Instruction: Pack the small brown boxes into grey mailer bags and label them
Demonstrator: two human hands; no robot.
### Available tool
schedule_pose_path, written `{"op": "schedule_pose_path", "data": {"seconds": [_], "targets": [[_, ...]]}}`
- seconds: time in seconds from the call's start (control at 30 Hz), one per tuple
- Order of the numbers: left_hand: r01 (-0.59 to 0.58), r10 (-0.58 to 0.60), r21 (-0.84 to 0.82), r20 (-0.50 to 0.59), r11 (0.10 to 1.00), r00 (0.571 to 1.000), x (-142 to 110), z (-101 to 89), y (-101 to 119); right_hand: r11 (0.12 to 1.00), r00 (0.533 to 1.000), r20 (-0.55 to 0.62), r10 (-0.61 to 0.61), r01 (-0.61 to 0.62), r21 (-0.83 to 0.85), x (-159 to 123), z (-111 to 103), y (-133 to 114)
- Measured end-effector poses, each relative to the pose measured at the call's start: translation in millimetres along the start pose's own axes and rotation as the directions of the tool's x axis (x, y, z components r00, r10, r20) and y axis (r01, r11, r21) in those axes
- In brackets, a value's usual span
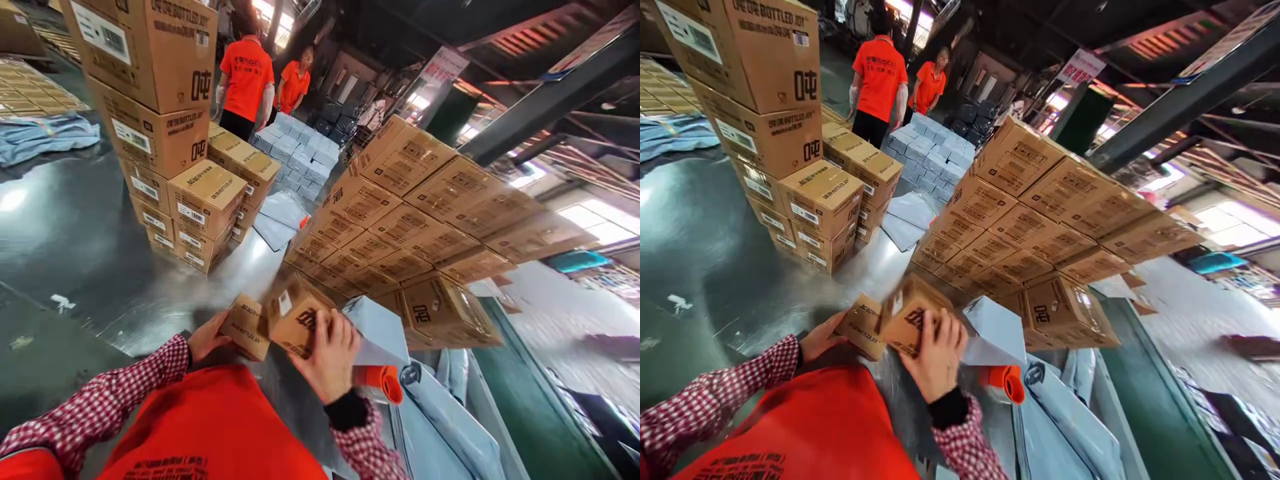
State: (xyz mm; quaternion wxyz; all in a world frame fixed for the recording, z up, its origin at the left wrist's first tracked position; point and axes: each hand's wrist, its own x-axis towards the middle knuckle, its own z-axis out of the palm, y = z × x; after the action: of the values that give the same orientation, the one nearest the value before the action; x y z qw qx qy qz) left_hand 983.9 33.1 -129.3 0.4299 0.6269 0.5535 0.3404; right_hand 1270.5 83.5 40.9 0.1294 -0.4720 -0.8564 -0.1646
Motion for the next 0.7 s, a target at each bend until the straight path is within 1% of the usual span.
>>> {"op": "schedule_pose_path", "data": {"seconds": [0.07, 0.1, 0.13, 0.17, 0.2, 0.23, 0.27, 0.3, 0.33, 0.37, 0.4, 0.43, 0.47, 0.5, 0.53, 0.57, 0.6, 0.7], "targets": [[-0.004, 0.004, 0.005, -0.025, 1.000, 1.000, -1, 4.9, -1, 0.995, 0.988, -0.111, -0.103, 0.101, -0.020, -8, 16, -42], [-0.014, 0.014, 0.006, -0.038, 1.000, 0.999, -1, 7.1, -1, 0.989, 0.979, -0.137, -0.148, 0.150, -0.002, -15, 24, -57], [-0.029, 0.029, 0.008, -0.047, 1.000, 0.998, -2, 9.2, -2, 0.980, 0.973, -0.137, -0.187, 0.195, 0.045, -21, 31, -67], [-0.043, 0.043, 0.011, -0.057, 0.999, 0.997, -2, 11.2, -3, 0.965, 0.968, -0.123, -0.217, 0.232, 0.123, -26, 35, -69], [-0.052, 0.053, 0.018, -0.066, 0.998, 0.996, -3, 13.0, -3, 0.943, 0.968, -0.102, -0.228, 0.246, 0.225, -29, 38, -66], [-0.052, 0.054, 0.027, -0.078, 0.998, 0.996, -3, 14.9, -3, 0.913, 0.975, -0.081, -0.208, 0.223, 0.342, -27, 38, -56], [-0.044, 0.047, 0.034, -0.090, 0.998, 0.995, -3, 17.0, -3, 0.872, 0.988, -0.057, -0.141, 0.151, 0.466, -20, 37, -44], [-0.029, 0.033, 0.039, -0.102, 0.999, 0.994, -3, 19.1, -2, 0.805, 1.000, -0.018, -0.019, 0.026, 0.593, -10, 36, -31], [-0.006, 0.011, 0.041, -0.111, 0.999, 0.994, -2, 21.3, 0, 0.687, 0.988, 0.072, 0.136, -0.147, 0.712, 2, 35, -19], [0.016, -0.011, 0.042, -0.118, 0.999, 0.993, -2, 23.5, 2, 0.508, 0.935, 0.221, 0.278, -0.338, 0.792, 15, 36, -10], [0.040, -0.035, 0.043, -0.122, 0.998, 0.992, -2, 25.5, 5, 0.292, 0.838, 0.413, 0.357, -0.520, 0.803, 27, 36, -6], [0.065, -0.059, 0.044, -0.122, 0.997, 0.991, -2, 27.1, 8, 0.083, 0.717, 0.601, 0.353, -0.664, 0.743, 36, 38, -6], [0.088, -0.082, 0.043, -0.121, 0.995, 0.989, -2, 28.0, 11, -0.071, 0.599, 0.743, 0.297, -0.763, 0.643, 42, 40, -9], [0.110, -0.104, 0.039, -0.115, 0.993, 0.988, -2, 28.4, 13, -0.150, 0.503, 0.831, 0.237, -0.826, 0.543, 43, 42, -15], [0.126, -0.122, 0.034, -0.107, 0.991, 0.987, -3, 28.0, 16, -0.171, 0.437, 0.875, 0.208, -0.864, 0.473, 40, 43, -21], [0.137, -0.134, 0.026, -0.093, 0.990, 0.987, -3, 27.1, 18, -0.161, 0.399, 0.891, 0.218, -0.885, 0.436, 34, 44, -27], [0.147, -0.145, 0.017, -0.076, 0.989, 0.987, -4, 25.9, 19, -0.138, 0.383, 0.889, 0.250, -0.895, 0.424, 28, 43, -31], [0.166, -0.167, -0.026, -0.032, 0.986, 0.986, -7, 20.7, 17, -0.074, 0.381, 0.857, 0.348, -0.900, 0.430, 12, 39, -32]]}}
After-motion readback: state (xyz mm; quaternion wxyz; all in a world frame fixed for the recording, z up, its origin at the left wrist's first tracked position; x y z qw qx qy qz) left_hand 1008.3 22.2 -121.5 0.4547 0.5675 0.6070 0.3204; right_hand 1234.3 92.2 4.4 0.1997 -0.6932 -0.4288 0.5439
